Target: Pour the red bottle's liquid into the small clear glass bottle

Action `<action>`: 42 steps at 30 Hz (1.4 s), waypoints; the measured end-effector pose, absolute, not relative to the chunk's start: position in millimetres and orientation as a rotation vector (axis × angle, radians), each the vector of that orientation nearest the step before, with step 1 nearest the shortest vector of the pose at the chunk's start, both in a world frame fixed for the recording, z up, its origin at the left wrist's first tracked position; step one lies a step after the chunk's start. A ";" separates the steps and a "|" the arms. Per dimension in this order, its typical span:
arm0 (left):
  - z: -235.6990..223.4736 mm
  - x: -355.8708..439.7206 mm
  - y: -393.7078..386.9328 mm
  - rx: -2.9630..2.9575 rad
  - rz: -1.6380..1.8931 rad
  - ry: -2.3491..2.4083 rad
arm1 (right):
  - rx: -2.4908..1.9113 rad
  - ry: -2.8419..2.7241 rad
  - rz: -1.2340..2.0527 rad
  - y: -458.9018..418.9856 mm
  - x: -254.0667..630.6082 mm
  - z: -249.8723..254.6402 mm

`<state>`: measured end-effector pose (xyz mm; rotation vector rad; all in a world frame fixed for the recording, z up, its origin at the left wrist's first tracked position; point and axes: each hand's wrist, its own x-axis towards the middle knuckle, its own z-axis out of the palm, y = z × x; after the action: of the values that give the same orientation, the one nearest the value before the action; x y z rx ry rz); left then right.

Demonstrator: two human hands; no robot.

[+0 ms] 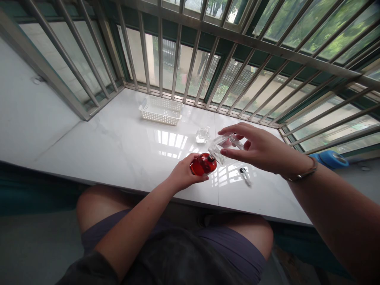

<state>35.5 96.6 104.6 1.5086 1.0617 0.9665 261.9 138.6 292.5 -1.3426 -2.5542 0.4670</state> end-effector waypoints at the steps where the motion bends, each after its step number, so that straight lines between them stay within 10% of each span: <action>1: 104.8 35.4 96.6 1.510 0.968 1.061 | -1.343 -2.557 0.464 138.6 261.7 292.8; 42: 100.3 35.9 97.1 1.518 0.987 1.067 | -1.342 -2.638 0.422 138.3 253.1 302.0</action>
<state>35.9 97.1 100.3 1.5176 1.0673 0.9874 253.1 138.3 302.0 -1.3423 -2.6376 0.4221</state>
